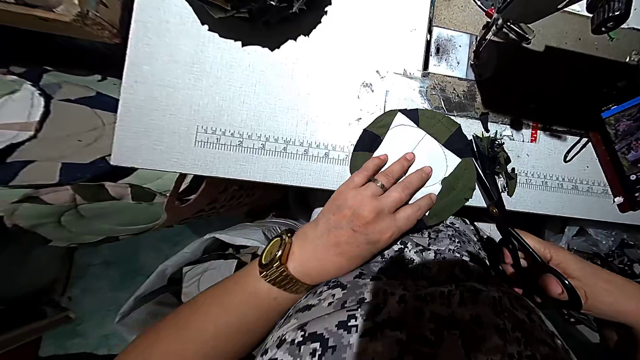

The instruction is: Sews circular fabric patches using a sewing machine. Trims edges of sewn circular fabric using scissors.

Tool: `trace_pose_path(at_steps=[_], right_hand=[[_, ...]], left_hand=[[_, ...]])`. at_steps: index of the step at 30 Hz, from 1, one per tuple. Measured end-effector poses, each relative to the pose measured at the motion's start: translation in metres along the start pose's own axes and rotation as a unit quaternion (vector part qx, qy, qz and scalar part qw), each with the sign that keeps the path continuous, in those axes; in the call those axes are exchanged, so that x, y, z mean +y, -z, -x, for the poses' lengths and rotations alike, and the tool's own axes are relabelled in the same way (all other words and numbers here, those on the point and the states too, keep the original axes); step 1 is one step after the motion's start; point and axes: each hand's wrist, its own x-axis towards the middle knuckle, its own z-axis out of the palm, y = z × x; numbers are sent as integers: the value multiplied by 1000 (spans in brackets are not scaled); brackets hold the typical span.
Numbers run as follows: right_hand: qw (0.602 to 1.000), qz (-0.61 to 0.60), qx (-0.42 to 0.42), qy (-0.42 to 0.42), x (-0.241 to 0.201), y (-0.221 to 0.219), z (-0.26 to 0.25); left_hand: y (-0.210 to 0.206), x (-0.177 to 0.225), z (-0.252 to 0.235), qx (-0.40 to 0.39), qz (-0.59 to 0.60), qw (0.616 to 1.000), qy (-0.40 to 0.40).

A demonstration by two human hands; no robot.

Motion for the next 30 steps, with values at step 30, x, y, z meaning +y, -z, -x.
trace_pose_path(at_steps=[30], right_hand=[[994,-26,101,18,-10,-12,-7]], left_hand=[[16,-36,4,-23,116,990,-81]])
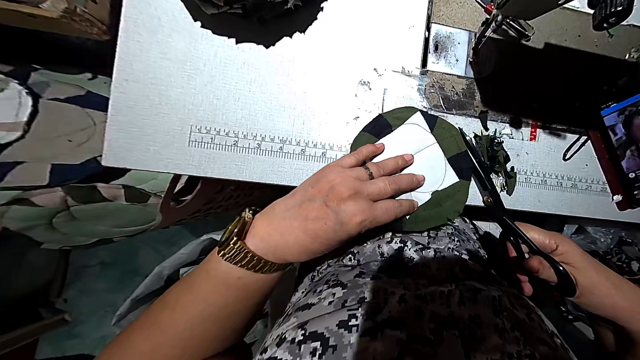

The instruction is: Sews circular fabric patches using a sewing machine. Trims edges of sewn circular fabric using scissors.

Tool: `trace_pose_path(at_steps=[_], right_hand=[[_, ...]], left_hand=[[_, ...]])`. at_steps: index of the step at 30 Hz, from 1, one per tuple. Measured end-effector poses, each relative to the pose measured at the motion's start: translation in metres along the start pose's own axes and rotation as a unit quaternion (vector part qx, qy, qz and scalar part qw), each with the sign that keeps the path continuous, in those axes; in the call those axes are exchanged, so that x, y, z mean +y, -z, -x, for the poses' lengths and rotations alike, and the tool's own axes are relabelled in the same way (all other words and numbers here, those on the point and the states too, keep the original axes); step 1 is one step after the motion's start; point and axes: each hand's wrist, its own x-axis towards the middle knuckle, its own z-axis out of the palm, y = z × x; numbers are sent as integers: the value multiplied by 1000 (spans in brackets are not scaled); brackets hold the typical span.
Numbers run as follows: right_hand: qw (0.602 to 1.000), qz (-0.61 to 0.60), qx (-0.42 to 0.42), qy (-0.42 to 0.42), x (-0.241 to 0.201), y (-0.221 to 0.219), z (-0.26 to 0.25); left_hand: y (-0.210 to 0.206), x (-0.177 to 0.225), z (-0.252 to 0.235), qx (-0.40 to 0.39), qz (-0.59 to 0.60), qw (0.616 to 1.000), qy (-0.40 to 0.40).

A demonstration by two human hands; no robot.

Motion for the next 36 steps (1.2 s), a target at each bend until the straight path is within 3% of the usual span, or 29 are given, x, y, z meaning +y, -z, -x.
trace_pose_path(at_steps=[5,15,26,36], right_hand=[[1000,10,8,-7,-1,-3,0],[993,76,-83,-25,-4,7,-10],[999,30,16,-17,-6,-6,-3],[998,55,12,8,-6,-4,-5]], left_hand=[[-1,1,0,2,2,1000,3],[-5,8,0,-20,20,999,-15],[-5,7,1,-19,17,1000,-17],[-9,11,4,-7,9,1000,3]])
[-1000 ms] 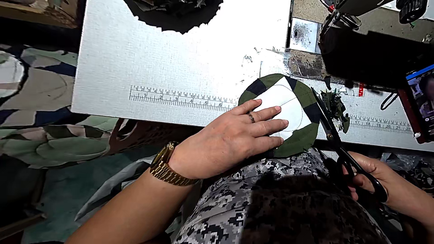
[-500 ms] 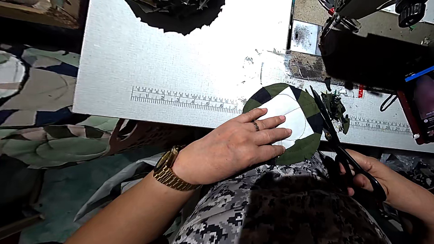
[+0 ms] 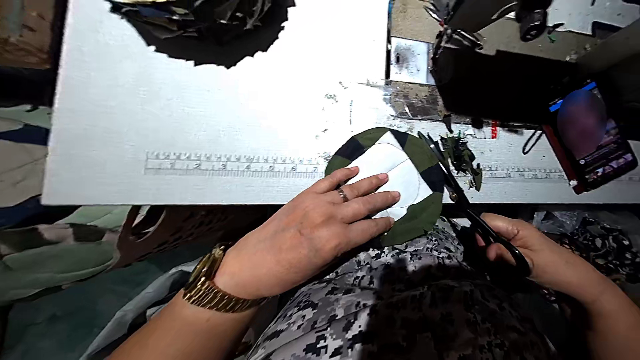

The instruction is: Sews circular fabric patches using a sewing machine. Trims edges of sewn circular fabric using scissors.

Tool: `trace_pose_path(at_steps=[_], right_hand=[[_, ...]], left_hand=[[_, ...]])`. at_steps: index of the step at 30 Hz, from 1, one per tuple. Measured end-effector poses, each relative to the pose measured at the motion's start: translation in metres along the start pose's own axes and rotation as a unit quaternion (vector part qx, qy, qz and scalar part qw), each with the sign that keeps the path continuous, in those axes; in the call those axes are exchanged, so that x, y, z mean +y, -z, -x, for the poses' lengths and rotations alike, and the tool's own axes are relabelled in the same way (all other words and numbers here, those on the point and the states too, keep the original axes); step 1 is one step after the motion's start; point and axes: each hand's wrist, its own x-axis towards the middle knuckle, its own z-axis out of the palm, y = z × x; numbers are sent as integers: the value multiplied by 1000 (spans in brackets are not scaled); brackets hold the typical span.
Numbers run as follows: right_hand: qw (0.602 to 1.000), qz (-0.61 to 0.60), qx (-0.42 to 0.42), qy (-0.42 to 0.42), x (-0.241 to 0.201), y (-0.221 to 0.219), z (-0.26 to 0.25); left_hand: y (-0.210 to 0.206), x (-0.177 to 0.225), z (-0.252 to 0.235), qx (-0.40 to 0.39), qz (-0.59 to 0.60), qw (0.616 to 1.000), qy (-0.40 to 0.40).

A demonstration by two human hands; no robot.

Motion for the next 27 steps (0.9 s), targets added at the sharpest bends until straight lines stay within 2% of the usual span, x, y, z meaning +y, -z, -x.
trace_pose_path(at_steps=[4,7,10,14,18,21,27], right_hand=[[999,-27,-36,15,-3,4,4],[999,-6,-22,37,-8,9,14],[999,18,33,28,-14,20,25],[987,82,140,19,-21,34,33],[958,173,230,-4,-28,38,19],[918,280,282,-18,-31,38,-2],[841,406,350,-70,-38,39,-44]], left_hand=[[3,0,6,28,-25,998,54],[10,-4,11,54,-64,988,129],[25,-3,9,39,-67,981,179],[41,-6,-4,63,-57,983,165],[38,-27,-20,34,-56,990,127],[22,-41,-25,-4,-68,989,129],[8,-47,-24,4,-116,984,132]])
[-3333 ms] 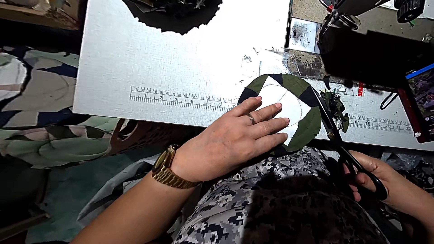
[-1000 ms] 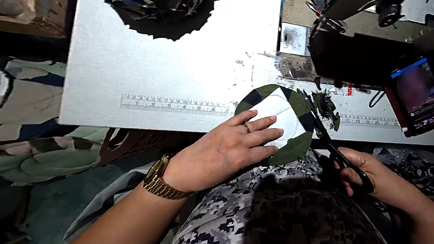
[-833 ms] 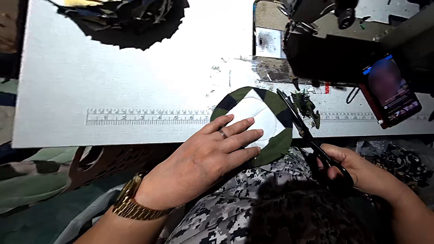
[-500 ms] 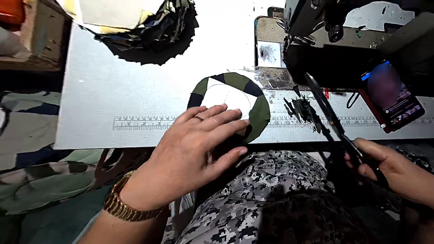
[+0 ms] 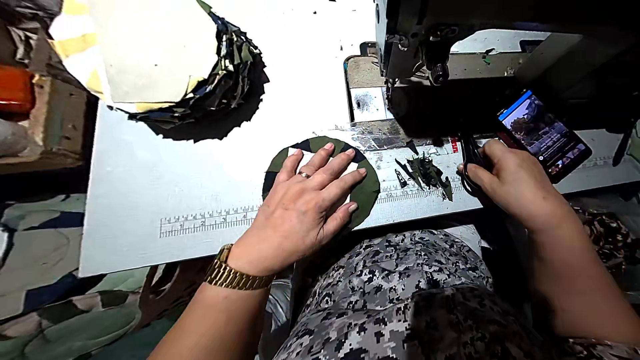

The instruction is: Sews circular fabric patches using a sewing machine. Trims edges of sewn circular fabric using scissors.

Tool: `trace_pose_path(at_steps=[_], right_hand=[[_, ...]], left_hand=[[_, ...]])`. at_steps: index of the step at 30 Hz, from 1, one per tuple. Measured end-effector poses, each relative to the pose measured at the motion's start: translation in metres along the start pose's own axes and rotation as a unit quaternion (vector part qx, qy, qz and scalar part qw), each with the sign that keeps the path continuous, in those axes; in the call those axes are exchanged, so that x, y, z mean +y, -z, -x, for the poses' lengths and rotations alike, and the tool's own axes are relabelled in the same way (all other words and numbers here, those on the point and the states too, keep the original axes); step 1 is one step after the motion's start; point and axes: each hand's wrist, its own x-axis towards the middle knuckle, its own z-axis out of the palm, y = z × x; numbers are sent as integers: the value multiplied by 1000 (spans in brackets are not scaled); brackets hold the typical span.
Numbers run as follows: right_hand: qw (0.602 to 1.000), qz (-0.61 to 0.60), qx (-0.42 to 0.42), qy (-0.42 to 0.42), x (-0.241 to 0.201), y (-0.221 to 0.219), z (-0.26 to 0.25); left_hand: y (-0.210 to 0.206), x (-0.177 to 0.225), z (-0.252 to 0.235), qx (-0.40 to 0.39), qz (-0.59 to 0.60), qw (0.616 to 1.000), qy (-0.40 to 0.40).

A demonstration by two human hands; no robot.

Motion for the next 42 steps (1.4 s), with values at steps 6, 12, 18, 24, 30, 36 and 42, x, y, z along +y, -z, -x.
trace_pose_path(at_steps=[6,12,18,24,30,36,42], right_hand=[[998,39,40,-34,-24,-3,-40],[996,55,70,-16,-27,-3,-65],[989,6,116,96,-19,0,-34],[993,57,69,78,-22,-26,19],[985,74,114,107,-44,-54,17],[985,55,114,118,-69,-61,-18],[974,64,134,173,-69,-65,-38]], left_hand=[[1,0,1,-4,-1,1000,10],[0,-1,2,6,4,1000,16],[2,2,2,1,11,1000,23],[2,3,1,0,15,1000,23],[1,4,0,1,13,1000,21],[1,4,0,5,11,1000,24],[-1,1,2,13,0,1000,27]])
